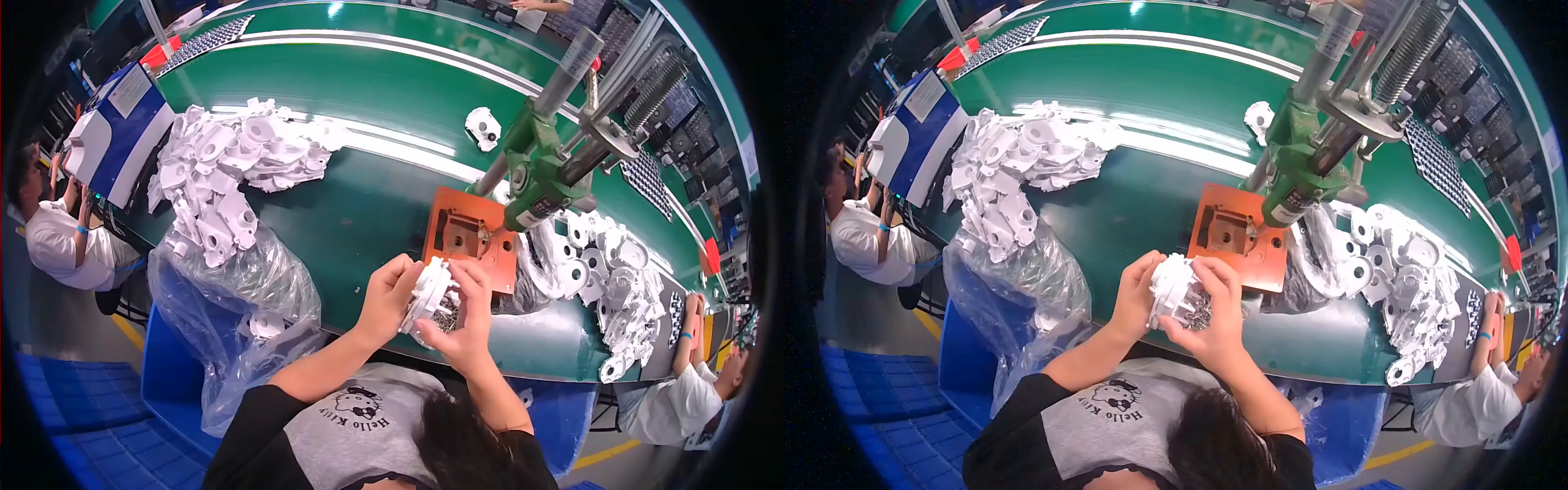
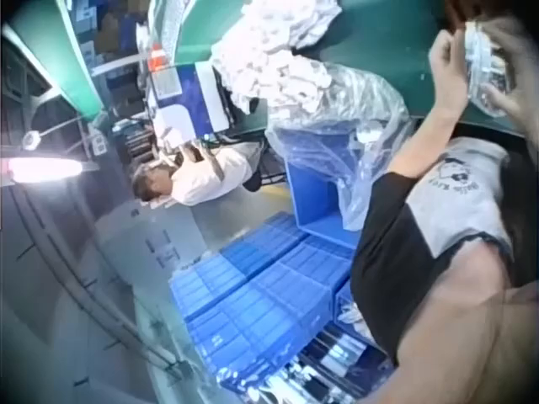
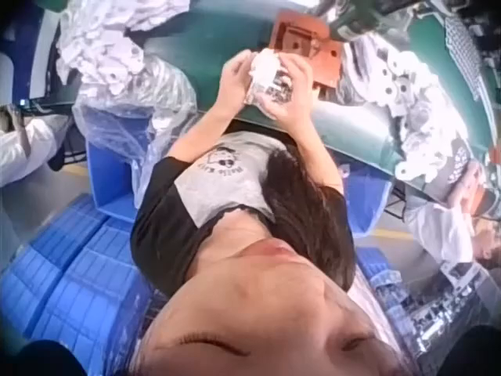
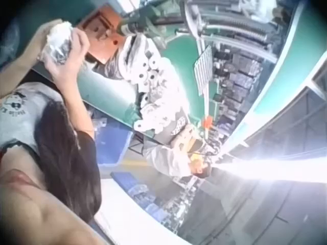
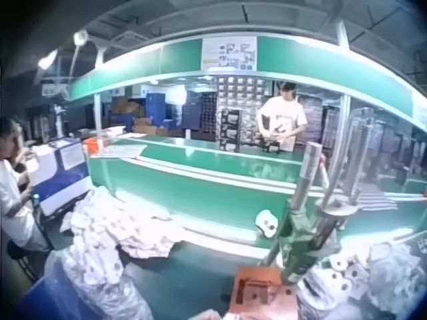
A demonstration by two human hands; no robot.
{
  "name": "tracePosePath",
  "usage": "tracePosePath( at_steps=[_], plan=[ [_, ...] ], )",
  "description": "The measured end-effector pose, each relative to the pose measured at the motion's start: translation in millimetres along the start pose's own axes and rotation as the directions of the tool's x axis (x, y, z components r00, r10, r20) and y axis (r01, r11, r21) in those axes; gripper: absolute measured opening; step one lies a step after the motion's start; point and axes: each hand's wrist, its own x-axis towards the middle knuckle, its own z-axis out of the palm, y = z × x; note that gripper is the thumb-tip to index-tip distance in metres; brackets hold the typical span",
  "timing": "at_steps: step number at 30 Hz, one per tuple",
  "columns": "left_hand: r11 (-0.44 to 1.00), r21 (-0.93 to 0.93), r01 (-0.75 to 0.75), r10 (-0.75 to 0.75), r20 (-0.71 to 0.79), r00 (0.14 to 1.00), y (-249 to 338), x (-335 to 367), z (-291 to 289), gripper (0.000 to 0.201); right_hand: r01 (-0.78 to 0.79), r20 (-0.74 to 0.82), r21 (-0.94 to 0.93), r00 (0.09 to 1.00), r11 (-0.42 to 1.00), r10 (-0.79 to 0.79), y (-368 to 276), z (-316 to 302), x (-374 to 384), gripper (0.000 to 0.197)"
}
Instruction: Assembling small white plastic components using a manual press machine and metal rivets.
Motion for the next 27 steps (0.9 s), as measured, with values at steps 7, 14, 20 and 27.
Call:
tracePosePath(
  at_steps=[7, 14, 20, 27],
  plan=[
    [0.966, 0.23, -0.115, 0.112, 0.024, 0.993, -6, -5, -6, 0.029, -0.261, 0.129, 0.262, 0.964, 0.929, 0.234, 5, 5, -9, 0.075],
    [0.911, 0.379, -0.162, 0.122, 0.127, 0.984, -8, -5, 2, 0.033, -0.426, 0.24, 0.56, 0.904, 0.711, 0.354, 1, -11, -9, 0.074],
    [0.968, 0.25, -0.019, -0.048, 0.257, 0.965, -7, 4, 5, 0.026, -0.361, 0.043, 0.62, 0.902, 0.697, 0.43, 5, -17, -10, 0.075],
    [0.711, 0.649, -0.27, 0.014, 0.372, 0.928, 16, -3, 18, 0.041, -0.403, 0.039, 0.519, 0.892, 0.754, 0.45, 24, -33, -21, 0.074]
  ],
)
